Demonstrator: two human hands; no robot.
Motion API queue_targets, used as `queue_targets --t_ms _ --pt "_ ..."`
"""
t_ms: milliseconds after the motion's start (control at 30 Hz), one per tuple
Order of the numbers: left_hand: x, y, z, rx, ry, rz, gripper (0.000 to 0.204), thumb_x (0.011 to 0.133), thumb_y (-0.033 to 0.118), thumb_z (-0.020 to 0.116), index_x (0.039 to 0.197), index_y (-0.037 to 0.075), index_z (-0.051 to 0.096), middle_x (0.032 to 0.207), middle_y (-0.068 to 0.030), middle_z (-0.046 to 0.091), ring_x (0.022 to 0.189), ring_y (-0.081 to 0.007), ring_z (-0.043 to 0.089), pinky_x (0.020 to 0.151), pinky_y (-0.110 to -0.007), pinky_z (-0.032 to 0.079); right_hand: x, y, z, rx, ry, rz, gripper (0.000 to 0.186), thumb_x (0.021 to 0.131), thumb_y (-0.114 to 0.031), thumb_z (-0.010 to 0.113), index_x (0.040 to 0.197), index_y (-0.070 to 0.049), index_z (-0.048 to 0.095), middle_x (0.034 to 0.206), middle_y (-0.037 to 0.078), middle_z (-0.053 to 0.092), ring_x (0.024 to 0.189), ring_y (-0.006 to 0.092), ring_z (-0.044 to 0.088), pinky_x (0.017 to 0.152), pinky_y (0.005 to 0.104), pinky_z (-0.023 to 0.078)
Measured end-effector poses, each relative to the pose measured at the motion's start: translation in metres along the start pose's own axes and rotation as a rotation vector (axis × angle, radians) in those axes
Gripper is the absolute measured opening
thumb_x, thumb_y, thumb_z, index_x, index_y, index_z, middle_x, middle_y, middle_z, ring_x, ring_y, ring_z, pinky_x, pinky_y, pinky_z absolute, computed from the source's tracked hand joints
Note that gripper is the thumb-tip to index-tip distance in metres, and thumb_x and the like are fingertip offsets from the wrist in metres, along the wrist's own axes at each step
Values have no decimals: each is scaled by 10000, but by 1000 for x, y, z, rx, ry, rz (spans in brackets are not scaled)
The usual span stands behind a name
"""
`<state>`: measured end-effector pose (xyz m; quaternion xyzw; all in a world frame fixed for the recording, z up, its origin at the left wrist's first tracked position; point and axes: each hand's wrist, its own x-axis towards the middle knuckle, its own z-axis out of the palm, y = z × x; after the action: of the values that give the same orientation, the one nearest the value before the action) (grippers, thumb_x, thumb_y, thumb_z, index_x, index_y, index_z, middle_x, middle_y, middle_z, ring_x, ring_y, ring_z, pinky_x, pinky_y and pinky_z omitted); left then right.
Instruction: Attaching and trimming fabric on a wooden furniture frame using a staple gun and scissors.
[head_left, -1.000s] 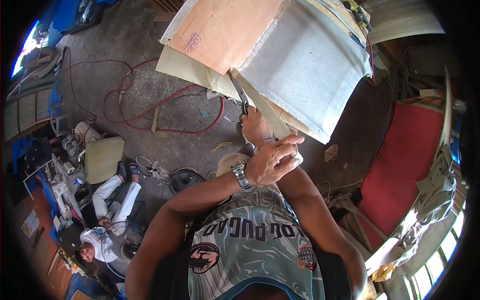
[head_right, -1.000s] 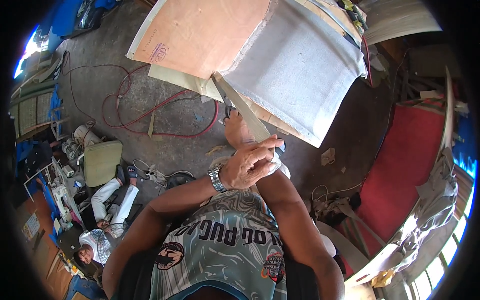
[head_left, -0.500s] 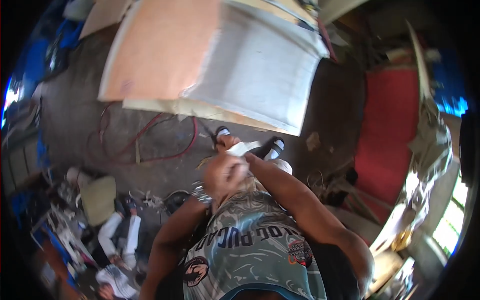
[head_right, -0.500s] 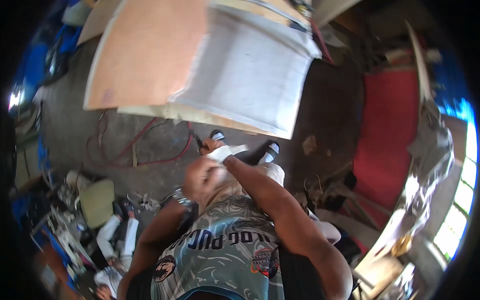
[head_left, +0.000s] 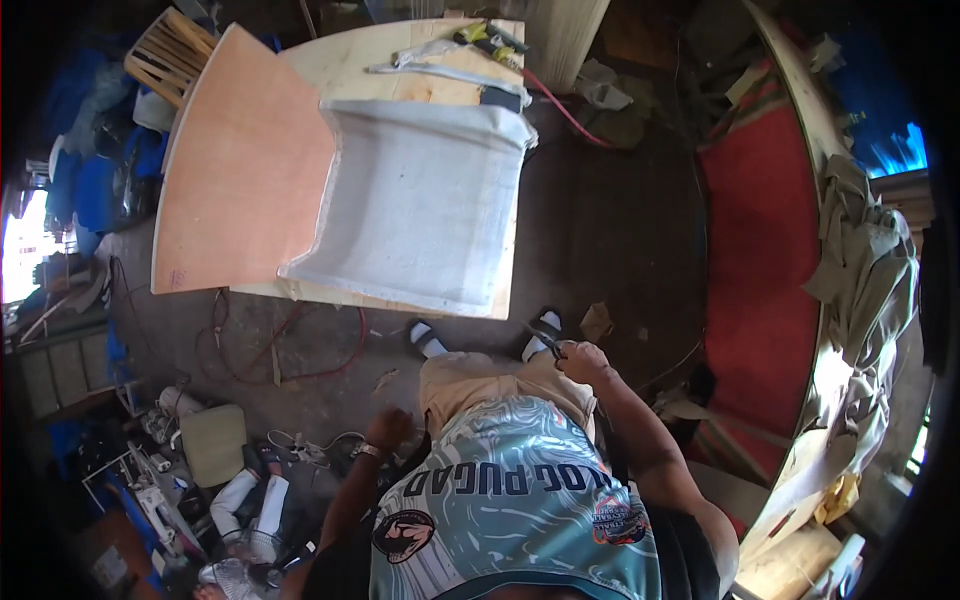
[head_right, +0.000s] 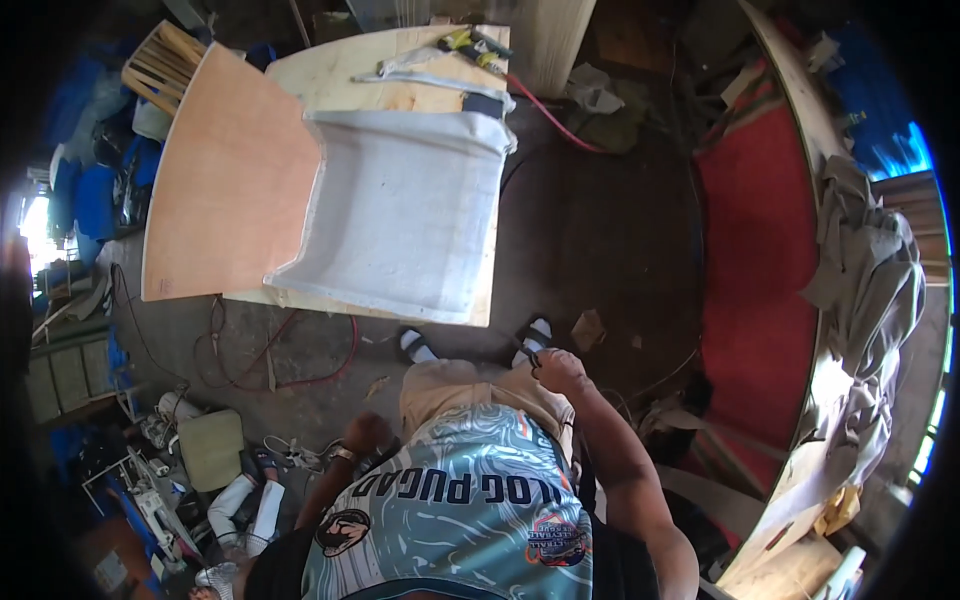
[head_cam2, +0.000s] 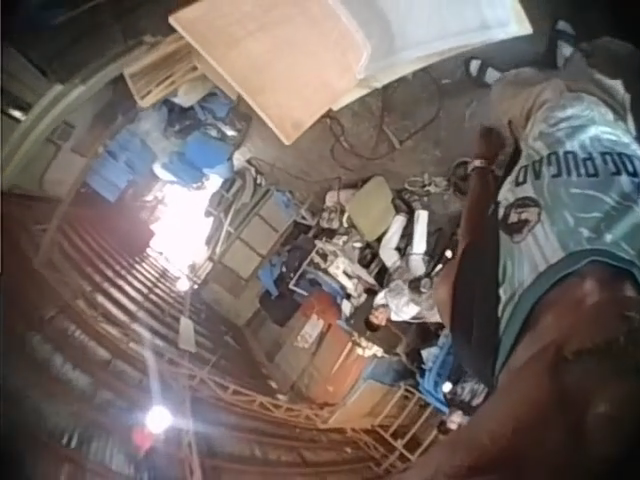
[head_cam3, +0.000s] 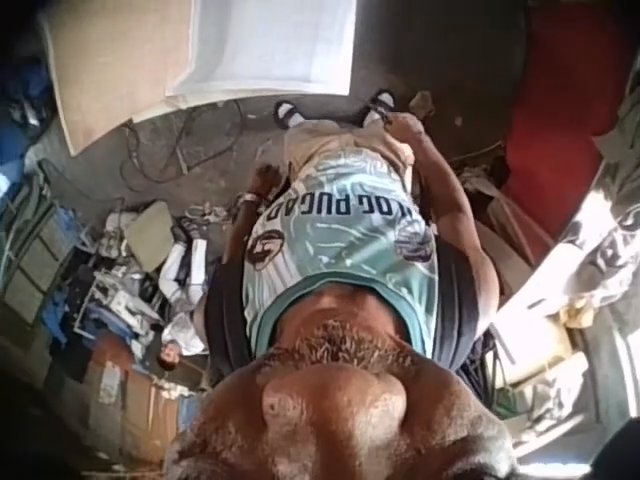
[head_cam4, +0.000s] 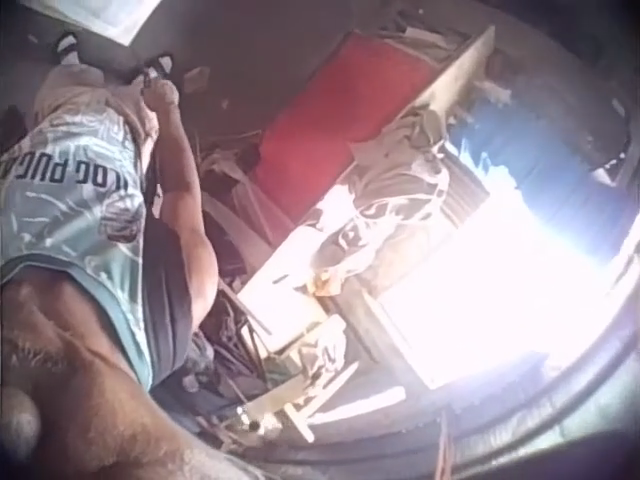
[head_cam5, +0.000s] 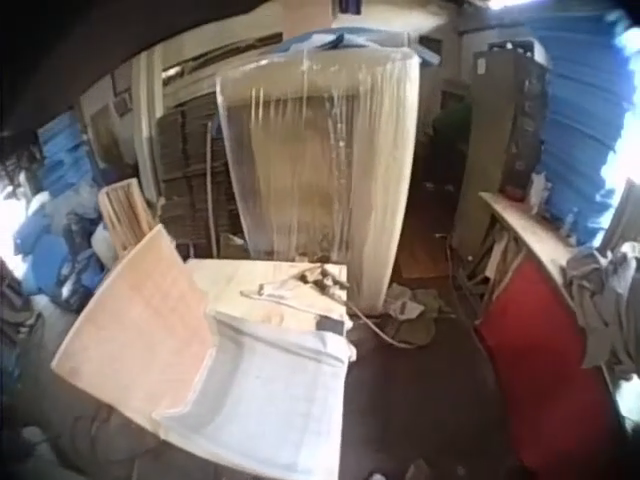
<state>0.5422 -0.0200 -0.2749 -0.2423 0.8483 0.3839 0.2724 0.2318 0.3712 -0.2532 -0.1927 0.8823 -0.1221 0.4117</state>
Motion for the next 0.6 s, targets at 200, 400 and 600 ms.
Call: queue_targets --t_ms 200,400,600 --pt "19 46 41 443 -91 430 156 859 272 614 944 166 691 1049 -133 655 929 -365 647 760 -450 549 31 91 -25 116 262 25 333 798 -346 647 849 -24 714 864 221 700 848 399 685 793 487 547" --pt "53 70 73 148 201 290 163 828 280 639 920 176 723 1003 -121 675 959 -331 653 818 -442 550 64 105 -63 248 393 123 277 850 -287 665 852 -14 715 694 141 697 604 236 698 591 374 554" --pt "109 90 106 200 92 139 184 735 197 639 882 105 702 934 -143 689 939 -336 655 772 -462 552 114 70 -175 333 462 106 220 823 -247 656 814 -34 710 734 171 694 740 335 702 678 441 543"
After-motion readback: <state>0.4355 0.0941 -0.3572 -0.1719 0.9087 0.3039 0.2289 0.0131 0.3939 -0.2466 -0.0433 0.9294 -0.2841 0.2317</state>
